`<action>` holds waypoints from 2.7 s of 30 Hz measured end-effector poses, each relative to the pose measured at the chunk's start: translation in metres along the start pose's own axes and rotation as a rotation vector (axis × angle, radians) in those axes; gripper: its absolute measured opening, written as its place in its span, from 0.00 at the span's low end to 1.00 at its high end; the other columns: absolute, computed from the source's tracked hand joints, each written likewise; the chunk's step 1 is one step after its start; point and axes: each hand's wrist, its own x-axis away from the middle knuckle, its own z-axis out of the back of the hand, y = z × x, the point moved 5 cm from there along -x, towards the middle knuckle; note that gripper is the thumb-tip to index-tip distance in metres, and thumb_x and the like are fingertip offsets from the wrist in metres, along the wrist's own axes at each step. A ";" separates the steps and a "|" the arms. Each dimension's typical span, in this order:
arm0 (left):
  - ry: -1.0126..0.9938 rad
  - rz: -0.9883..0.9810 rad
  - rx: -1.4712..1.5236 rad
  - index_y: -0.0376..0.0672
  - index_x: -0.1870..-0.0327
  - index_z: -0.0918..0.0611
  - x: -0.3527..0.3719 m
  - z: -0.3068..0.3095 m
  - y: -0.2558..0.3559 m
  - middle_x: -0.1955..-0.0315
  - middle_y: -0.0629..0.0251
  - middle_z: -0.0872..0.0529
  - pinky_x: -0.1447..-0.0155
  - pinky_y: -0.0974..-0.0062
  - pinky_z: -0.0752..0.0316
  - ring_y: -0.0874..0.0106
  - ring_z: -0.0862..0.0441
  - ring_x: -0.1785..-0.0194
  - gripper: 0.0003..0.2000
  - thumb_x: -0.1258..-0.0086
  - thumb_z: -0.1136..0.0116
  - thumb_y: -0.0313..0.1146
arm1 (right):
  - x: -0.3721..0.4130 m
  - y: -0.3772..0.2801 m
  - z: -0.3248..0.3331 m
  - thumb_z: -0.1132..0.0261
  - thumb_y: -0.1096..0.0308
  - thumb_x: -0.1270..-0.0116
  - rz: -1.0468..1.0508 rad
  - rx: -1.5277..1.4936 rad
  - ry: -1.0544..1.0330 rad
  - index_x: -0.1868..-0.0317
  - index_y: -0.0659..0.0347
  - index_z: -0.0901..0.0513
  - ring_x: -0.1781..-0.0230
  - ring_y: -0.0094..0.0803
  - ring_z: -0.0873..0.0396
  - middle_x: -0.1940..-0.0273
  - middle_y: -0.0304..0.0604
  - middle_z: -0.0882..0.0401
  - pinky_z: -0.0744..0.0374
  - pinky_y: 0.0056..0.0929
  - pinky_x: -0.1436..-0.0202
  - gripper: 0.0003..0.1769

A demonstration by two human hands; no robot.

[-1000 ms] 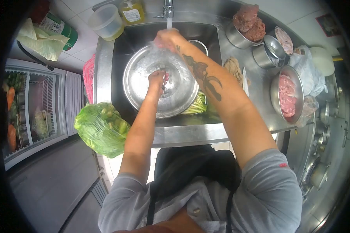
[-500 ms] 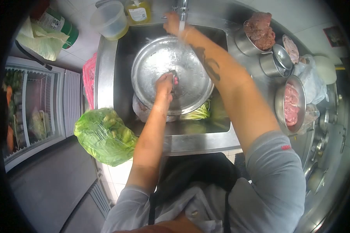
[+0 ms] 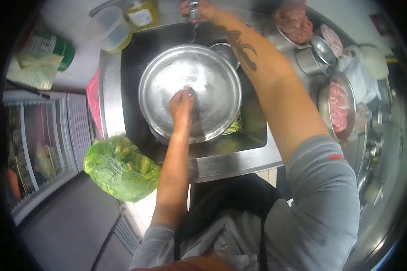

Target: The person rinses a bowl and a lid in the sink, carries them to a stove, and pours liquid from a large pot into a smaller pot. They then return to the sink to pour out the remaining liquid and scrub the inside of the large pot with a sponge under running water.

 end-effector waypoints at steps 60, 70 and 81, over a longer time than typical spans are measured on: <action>-0.859 -0.643 -1.119 0.34 0.75 0.24 0.313 -0.662 -0.003 0.84 0.66 0.24 0.81 0.77 0.33 0.76 0.26 0.83 0.14 0.33 0.43 0.36 | 1.424 0.115 0.085 0.35 0.65 0.48 -1.354 0.662 1.156 0.55 0.65 0.20 0.55 0.50 0.22 0.58 0.57 0.20 0.24 0.40 0.50 0.20; -0.789 -1.073 -1.673 0.26 0.71 0.19 0.291 -0.688 0.010 0.81 0.51 0.18 0.66 0.61 0.28 0.59 0.21 0.76 0.17 0.38 0.41 0.38 | 1.466 0.224 -0.016 0.36 0.59 0.46 -1.503 -0.383 1.359 0.55 0.65 0.22 0.74 0.41 0.19 0.69 0.54 0.19 0.20 0.38 0.70 0.22; -0.119 -1.263 -1.829 0.25 0.55 0.23 0.415 -0.731 0.025 0.57 0.39 0.20 0.44 0.61 0.29 0.46 0.23 0.49 0.28 0.51 0.32 0.41 | 1.634 0.266 0.249 0.38 0.63 0.46 -1.216 0.500 1.154 0.62 0.63 0.19 0.60 0.54 0.21 0.64 0.58 0.20 0.23 0.46 0.55 0.14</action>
